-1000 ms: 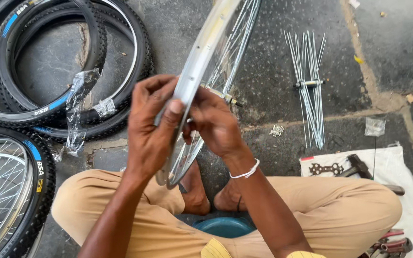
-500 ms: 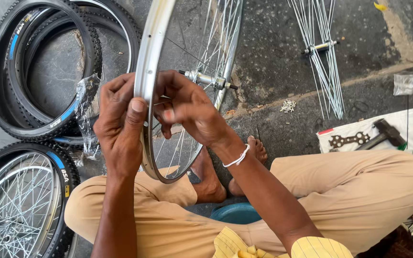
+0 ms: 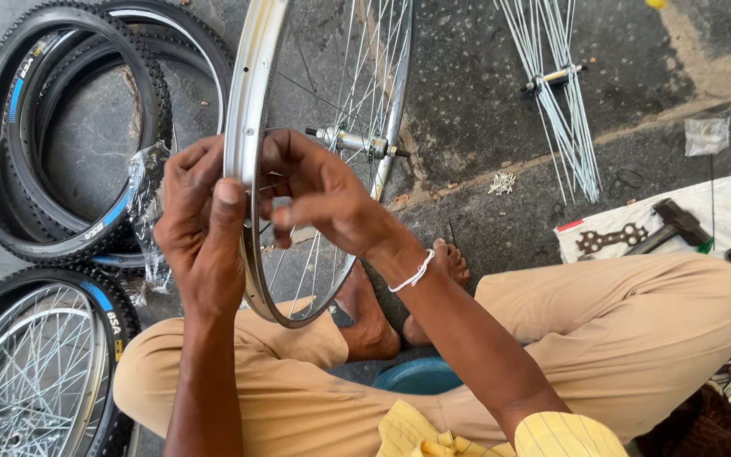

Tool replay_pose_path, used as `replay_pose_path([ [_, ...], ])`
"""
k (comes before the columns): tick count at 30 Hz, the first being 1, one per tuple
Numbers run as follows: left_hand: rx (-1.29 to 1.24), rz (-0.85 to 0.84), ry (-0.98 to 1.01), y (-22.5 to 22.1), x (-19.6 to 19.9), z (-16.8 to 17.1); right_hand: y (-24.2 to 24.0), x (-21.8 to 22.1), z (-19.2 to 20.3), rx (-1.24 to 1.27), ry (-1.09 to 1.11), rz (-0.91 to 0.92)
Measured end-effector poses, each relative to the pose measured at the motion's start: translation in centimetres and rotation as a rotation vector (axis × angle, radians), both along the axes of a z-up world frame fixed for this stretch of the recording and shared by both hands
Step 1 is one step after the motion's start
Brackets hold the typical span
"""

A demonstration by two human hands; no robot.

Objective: The person threads spokes through a bicycle rim and hub by hand while another person holds the wheel, then picks up a tire to prepare for assembly.

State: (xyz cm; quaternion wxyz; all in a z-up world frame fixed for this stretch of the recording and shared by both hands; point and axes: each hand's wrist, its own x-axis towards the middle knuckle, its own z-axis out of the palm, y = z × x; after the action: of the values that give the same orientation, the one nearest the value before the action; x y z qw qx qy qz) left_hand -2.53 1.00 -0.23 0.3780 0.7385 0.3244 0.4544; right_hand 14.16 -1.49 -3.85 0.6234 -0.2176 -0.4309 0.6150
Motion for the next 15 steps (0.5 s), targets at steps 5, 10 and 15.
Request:
replay_pose_path([
  [5, 0.100, -0.043, 0.106, 0.4, 0.1, 0.3, 3.3, 1.8, -0.2, 0.036, 0.036, 0.041],
  [10, -0.103, 0.115, 0.451, 0.6, 1.6, -1.9, 5.5, 7.7, 0.7, -0.104, 0.139, 0.004],
  [15, -0.157, -0.231, -0.066, 2.3, 3.5, -3.1, 2.6, 15.6, -6.5, -0.410, -0.272, -0.536],
])
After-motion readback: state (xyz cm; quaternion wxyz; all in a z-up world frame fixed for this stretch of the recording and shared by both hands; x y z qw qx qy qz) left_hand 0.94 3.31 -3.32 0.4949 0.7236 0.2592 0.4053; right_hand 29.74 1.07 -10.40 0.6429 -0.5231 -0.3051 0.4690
